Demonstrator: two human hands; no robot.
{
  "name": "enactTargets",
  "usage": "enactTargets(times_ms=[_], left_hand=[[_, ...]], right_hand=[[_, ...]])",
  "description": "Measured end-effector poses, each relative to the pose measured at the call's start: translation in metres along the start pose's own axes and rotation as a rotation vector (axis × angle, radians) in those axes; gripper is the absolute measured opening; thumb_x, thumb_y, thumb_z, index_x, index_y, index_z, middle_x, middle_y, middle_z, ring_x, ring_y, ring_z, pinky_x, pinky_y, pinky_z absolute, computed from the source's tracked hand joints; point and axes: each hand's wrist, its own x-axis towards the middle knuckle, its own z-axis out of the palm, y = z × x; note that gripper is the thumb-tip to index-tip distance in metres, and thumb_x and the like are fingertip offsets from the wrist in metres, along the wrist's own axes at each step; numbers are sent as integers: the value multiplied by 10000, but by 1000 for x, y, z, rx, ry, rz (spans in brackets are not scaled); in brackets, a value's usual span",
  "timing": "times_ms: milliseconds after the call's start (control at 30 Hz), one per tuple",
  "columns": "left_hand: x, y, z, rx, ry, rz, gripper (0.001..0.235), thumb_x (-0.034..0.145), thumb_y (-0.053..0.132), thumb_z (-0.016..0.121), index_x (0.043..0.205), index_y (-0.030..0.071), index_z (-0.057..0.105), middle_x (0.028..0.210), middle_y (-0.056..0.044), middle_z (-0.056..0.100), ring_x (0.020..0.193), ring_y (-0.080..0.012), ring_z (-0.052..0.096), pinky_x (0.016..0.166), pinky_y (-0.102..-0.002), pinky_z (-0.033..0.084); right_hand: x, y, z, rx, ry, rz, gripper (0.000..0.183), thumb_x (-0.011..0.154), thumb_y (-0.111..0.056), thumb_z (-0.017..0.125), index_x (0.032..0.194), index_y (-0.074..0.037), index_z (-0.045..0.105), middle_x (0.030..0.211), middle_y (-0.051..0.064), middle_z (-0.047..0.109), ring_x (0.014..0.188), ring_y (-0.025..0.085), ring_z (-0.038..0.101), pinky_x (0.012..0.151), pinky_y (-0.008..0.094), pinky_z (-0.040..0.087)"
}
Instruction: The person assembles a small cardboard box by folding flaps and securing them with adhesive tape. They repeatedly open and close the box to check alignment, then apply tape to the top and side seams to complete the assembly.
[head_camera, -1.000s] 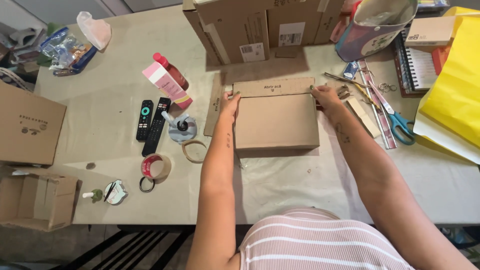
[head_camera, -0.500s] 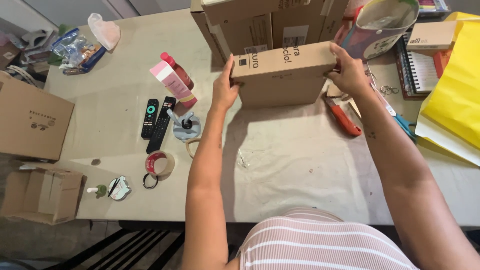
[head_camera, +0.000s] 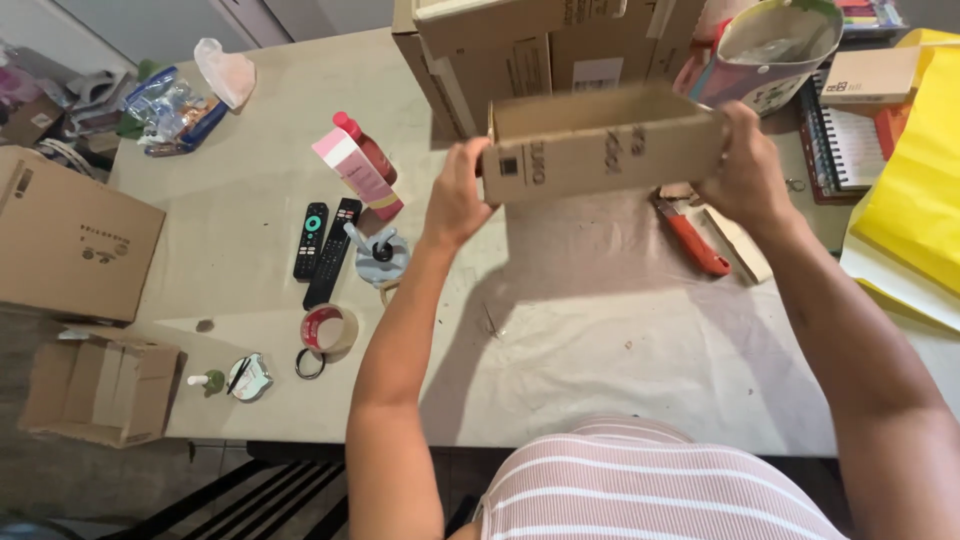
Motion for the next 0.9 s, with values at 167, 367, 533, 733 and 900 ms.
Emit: enactTargets(times_ms=[167, 367, 533, 733, 900], left_hand=[[-26, 8, 23, 246, 249, 342, 350, 998, 73, 694, 1274, 34, 483, 1155, -175, 566, 948, -317, 647, 763, -422, 586], [-13, 36, 24, 145, 351, 535, 204, 980, -105, 576, 1123, -11, 466, 1328, -242, 582, 965, -409, 726, 729, -441, 665], [-7, 44, 21, 119, 349, 592, 196, 981, -140, 513, 1094, 2, 438, 1267, -259, 617, 963, -422, 725, 715, -444, 671], [-3, 48, 18, 162, 332, 571, 200, 945, -193, 519, 994, -9, 455, 1222, -246, 631, 964, -386, 735, 695, -383, 685], [-3, 46, 16, 79, 309, 468, 561, 985, -9, 745, 1366, 7, 333, 1267, -269, 644, 1095, -381, 722, 905, -445, 659]], right_hand=[[-58, 42, 14, -136, 424, -274, 553, 874, 35, 767, 1295, 74, 409, 1075, 309, 585, 855, 491, 629, 682, 540, 542], [-68, 57, 4, -163, 641, -468, 407, 880, 103, 750, 1096, 94, 406, 932, 291, 588, 816, 490, 634, 725, 583, 565], [-73, 62, -4, -233, 679, -465, 451, 868, 56, 806, 1104, 90, 423, 924, 282, 609, 826, 507, 679, 711, 585, 598], [-69, 52, -8, -199, 664, -470, 421, 879, 117, 769, 1117, 106, 423, 917, 301, 629, 795, 475, 675, 728, 571, 604], [-71, 50, -5, -112, 530, -380, 574, 927, 96, 847, 1208, 21, 352, 863, 193, 482, 668, 315, 459, 539, 465, 354]])
